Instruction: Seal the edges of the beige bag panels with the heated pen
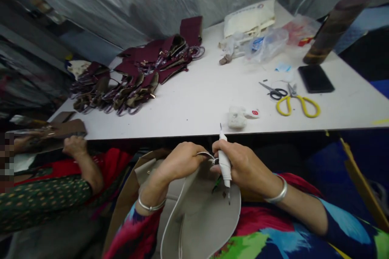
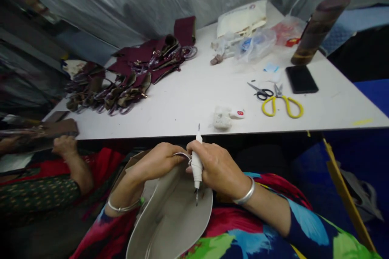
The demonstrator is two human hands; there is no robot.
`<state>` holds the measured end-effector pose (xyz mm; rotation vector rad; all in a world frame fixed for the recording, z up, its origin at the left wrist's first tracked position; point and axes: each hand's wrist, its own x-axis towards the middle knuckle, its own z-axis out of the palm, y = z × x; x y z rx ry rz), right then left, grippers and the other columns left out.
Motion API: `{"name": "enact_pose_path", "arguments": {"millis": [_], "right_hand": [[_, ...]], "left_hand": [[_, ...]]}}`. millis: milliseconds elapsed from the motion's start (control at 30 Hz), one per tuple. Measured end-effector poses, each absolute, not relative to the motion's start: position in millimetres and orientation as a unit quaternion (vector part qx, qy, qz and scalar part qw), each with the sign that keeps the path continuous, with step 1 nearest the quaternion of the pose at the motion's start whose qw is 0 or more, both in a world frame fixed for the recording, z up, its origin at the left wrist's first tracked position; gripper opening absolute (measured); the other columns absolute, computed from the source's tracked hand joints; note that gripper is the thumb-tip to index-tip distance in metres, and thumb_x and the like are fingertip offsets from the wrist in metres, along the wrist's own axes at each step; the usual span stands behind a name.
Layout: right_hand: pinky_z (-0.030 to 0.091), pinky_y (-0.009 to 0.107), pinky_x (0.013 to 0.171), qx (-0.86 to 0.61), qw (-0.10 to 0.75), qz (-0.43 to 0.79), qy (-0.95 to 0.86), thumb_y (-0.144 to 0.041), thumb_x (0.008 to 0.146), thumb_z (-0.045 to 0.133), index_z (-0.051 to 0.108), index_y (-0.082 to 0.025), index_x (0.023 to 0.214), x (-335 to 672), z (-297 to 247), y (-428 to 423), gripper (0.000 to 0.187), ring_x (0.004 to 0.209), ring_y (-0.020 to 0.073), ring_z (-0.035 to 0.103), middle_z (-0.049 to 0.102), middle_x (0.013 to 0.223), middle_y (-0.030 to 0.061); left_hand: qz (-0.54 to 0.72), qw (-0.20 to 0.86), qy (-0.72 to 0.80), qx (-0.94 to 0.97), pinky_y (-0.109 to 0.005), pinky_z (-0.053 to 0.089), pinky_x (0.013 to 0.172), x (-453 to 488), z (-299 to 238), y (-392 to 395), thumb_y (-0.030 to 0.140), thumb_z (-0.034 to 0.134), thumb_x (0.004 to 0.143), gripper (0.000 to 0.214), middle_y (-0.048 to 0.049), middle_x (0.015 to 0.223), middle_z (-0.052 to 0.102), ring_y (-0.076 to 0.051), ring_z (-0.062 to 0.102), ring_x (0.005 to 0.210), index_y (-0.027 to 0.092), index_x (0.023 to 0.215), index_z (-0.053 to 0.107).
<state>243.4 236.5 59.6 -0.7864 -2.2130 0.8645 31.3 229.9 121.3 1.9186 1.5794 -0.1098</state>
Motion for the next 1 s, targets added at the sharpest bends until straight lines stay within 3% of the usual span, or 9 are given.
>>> {"name": "enact_pose_path", "arguments": {"millis": [167, 500, 667, 767, 833, 900, 1000], "right_hand": [[0.036, 0.03, 0.069, -0.313, 0.323, 0.311, -0.837, -0.02, 0.088, 0.078, 0.054, -0.023, 0.11, 240, 48, 242, 0.033, 0.075, 0.0178, 0.058, 0.068, 0.091, 0.0015], [0.041, 0.024, 0.068, -0.301, 0.335, 0.434, -0.781, -0.017, 0.092, 0.07, 0.058, -0.023, 0.104, 244, 21, 253, 0.018, 0.075, 0.0146, 0.059, 0.066, 0.089, -0.0003], [0.038, 0.022, 0.059, -0.317, 0.362, 0.508, -0.714, -0.012, 0.085, 0.066, 0.057, -0.022, 0.098, 235, 14, 252, 0.019, 0.061, 0.0104, 0.051, 0.06, 0.076, -0.0052], [0.039, 0.021, 0.056, -0.312, 0.357, 0.583, -0.66, -0.015, 0.084, 0.068, 0.056, -0.022, 0.098, 233, 14, 252, 0.02, 0.06, 0.0096, 0.051, 0.063, 0.077, -0.0049], [0.045, 0.023, 0.06, -0.302, 0.365, 0.606, -0.639, -0.022, 0.087, 0.071, 0.056, -0.022, 0.099, 233, 16, 253, 0.019, 0.066, 0.0115, 0.058, 0.07, 0.086, -0.0013], [0.048, 0.025, 0.065, -0.296, 0.38, 0.608, -0.631, -0.027, 0.09, 0.073, 0.056, -0.022, 0.099, 233, 18, 252, 0.02, 0.072, 0.0135, 0.063, 0.073, 0.093, 0.0014], [0.05, 0.026, 0.065, -0.326, 0.408, 0.577, -0.628, -0.031, 0.091, 0.074, 0.057, -0.022, 0.099, 230, 18, 253, 0.021, 0.073, 0.0146, 0.065, 0.074, 0.092, 0.0021]], "left_hand": [[-0.023, 0.334, 0.603, 0.724, -0.032, 0.048, 0.077, 31, 109, 238, 0.031, 0.052, 0.095, 0.032, -0.0059, 0.093, 0.082, -0.026, 0.072, 0.085, 0.023, 0.091, 0.083], [-0.038, 0.353, 0.615, 0.704, -0.031, 0.046, 0.073, 22, 89, 240, 0.034, 0.054, 0.095, 0.032, -0.0057, 0.088, 0.08, -0.025, 0.071, 0.081, 0.023, 0.086, 0.082], [-0.062, 0.339, 0.614, 0.71, -0.033, 0.048, 0.076, 20, 89, 239, 0.045, 0.053, 0.099, 0.041, -0.0065, 0.084, 0.078, -0.025, 0.07, 0.079, 0.021, 0.081, 0.08], [-0.009, 0.374, 0.543, 0.752, -0.037, 0.049, 0.1, 13, 93, 240, 0.039, 0.061, 0.096, 0.027, -0.0077, 0.125, 0.075, -0.028, 0.069, 0.112, 0.024, 0.106, 0.081], [0.024, 0.433, 0.484, 0.76, -0.039, 0.044, 0.112, 7, 96, 243, 0.034, 0.07, 0.09, 0.045, -0.0064, 0.148, 0.064, -0.029, 0.061, 0.131, 0.027, 0.135, 0.07], [0.032, 0.479, 0.461, 0.746, -0.04, 0.046, 0.112, 2, 97, 247, 0.032, 0.075, 0.086, 0.063, -0.0067, 0.148, 0.064, -0.029, 0.062, 0.13, 0.027, 0.147, 0.059], [0.057, 0.502, 0.464, 0.727, -0.04, 0.048, 0.108, 5, 90, 253, 0.027, 0.067, 0.09, 0.053, -0.0061, 0.138, 0.071, -0.029, 0.067, 0.122, 0.025, 0.143, 0.064]]}}
